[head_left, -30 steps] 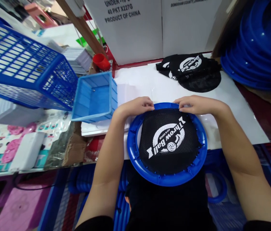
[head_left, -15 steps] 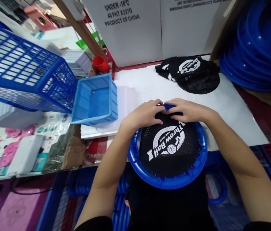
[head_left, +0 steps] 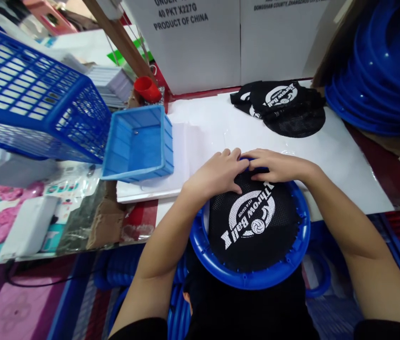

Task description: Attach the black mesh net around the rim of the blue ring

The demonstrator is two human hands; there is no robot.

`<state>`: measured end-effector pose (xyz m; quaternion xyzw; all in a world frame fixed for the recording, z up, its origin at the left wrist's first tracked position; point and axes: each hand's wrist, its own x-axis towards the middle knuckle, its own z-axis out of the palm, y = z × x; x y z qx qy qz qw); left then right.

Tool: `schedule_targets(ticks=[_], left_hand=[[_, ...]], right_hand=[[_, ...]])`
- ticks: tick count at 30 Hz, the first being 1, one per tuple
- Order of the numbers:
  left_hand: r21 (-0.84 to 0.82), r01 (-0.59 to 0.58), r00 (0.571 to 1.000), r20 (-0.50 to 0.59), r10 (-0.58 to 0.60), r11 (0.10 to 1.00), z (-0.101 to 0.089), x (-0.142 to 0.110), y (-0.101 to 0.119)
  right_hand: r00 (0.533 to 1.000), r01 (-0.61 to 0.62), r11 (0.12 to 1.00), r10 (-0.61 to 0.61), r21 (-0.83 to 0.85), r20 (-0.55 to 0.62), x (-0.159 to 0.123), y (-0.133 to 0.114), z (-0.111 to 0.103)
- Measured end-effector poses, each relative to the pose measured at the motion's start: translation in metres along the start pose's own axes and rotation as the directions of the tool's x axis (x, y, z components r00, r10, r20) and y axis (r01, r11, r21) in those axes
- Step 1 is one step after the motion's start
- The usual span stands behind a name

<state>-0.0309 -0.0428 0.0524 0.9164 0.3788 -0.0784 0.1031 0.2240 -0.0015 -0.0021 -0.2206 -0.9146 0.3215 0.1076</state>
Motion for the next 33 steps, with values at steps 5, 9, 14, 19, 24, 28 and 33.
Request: schedule_targets(ticks=[5,9,14,19,24,28,33], left_hand=[[-0.172,0.011,0.995,-0.099,-0.028,0.985,-0.011,-0.003,-0.008],[-0.15,-0.002,0.993,-0.117,-0.016,0.989,-0.01,-0.001,-0.008],[-0.155,0.013,0.997,-0.067,-0.024,0.988,0.002,0.008,-0.016],[-0.36,-0.113,0.991,-0.108,0.079,0.926,0.009,0.017,-0.041],[-0.52,-0.063,0.993,-0.119,0.001,0.852,0.013,0.022,-0.051],[-0.56,-0.007,0.993,-0.104,-0.062,0.829,0.014,0.024,-0.051],[-0.599,-0.007,0.993,-0.1,-0.066,0.801,0.017,0.028,-0.055]], right_hand=[[1.0,-0.009,0.996,0.009,0.084,0.005,-0.001,0.006,-0.003],[1.0,-0.013,0.981,0.01,0.195,0.018,-0.001,0.01,-0.009],[0.995,-0.099,0.95,0.103,0.296,0.003,-0.003,0.015,-0.015],[0.985,-0.168,0.935,0.168,0.313,0.028,-0.004,0.015,-0.018],[0.976,-0.214,0.916,0.217,0.339,0.029,-0.003,0.012,-0.02],[0.973,-0.223,0.919,0.229,0.326,0.021,-0.002,0.013,-0.021],[0.972,-0.227,0.921,0.232,0.316,0.023,0.0,0.009,-0.023]])
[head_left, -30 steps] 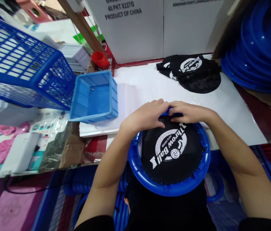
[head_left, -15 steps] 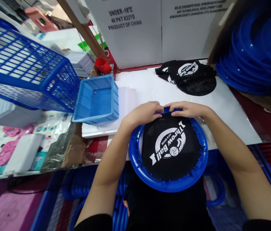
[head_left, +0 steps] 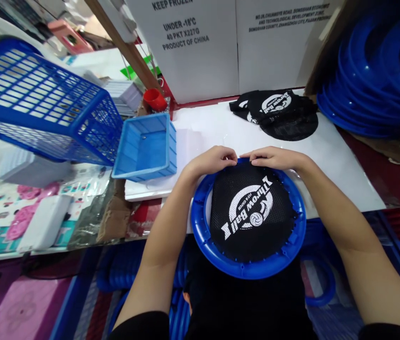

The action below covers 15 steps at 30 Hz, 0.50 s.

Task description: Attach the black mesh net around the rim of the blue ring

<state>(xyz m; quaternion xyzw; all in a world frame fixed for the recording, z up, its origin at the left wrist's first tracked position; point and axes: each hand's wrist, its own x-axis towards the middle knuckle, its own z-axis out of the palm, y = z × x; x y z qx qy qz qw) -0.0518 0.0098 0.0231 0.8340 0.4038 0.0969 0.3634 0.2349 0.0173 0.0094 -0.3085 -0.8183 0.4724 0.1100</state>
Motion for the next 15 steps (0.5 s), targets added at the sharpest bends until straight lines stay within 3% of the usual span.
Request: schedule_targets(ticks=[11,15], left_hand=[[-0.026,-0.089,0.996,-0.022,0.088,0.996,0.009,0.007,-0.01],[-0.028,-0.111,0.994,-0.027,0.11,0.993,0.008,0.006,-0.011]], right_hand=[[1.0,-0.025,0.995,0.025,-0.095,0.001,0.0,0.007,0.001],[0.997,0.011,0.983,-0.024,-0.181,-0.067,-0.001,0.009,0.006]])
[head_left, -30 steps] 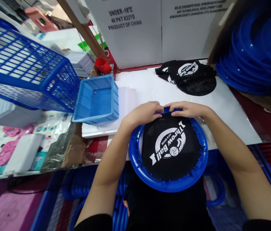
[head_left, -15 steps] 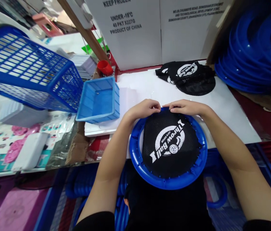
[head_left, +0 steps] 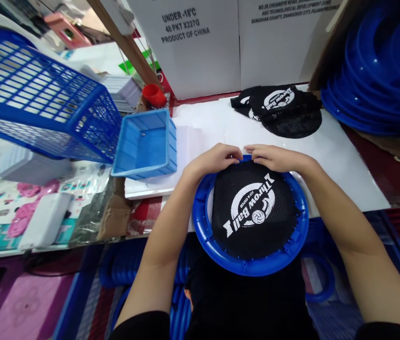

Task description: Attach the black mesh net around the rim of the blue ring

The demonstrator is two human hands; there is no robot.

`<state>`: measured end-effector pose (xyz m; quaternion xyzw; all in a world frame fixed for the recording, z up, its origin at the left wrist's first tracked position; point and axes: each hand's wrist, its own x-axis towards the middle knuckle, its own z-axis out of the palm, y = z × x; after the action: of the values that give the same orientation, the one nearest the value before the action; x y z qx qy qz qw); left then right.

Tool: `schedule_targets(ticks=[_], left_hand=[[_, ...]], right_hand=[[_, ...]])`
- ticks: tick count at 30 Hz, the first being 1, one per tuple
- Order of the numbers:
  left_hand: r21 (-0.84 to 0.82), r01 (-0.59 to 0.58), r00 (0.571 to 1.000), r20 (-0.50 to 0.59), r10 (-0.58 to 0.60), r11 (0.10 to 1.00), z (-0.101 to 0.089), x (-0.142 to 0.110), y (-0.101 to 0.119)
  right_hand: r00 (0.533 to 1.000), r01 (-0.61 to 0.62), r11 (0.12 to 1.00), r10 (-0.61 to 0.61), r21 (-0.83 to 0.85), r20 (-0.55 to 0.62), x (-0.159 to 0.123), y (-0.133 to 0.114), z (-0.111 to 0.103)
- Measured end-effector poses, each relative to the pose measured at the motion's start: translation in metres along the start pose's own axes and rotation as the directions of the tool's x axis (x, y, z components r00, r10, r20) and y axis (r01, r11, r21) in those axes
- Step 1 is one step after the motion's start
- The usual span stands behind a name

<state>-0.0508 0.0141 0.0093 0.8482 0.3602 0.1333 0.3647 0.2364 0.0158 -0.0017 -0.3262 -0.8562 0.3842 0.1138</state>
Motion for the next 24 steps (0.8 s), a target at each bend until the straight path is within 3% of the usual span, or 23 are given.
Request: schedule_targets(ticks=[5,10,17,24], left_hand=[[0.005,0.006,1.0,0.014,-0.006,1.0,-0.002,-0.003,0.009],[0.013,0.005,0.999,0.034,-0.006,1.0,0.003,-0.002,0.016],[0.011,0.041,0.999,0.008,-0.041,0.999,0.008,0.001,0.015],[0.119,0.153,0.988,-0.054,-0.148,0.981,0.016,0.005,0.025]], right_hand=[[1.0,0.02,0.999,-0.021,-0.045,-0.02,-0.006,0.0,-0.002],[0.983,0.06,0.996,-0.069,-0.06,-0.171,-0.002,-0.004,0.003],[0.975,0.158,0.987,-0.161,-0.027,-0.155,0.01,-0.009,0.02],[0.956,0.089,0.996,-0.086,-0.002,-0.282,0.014,-0.015,0.026]])
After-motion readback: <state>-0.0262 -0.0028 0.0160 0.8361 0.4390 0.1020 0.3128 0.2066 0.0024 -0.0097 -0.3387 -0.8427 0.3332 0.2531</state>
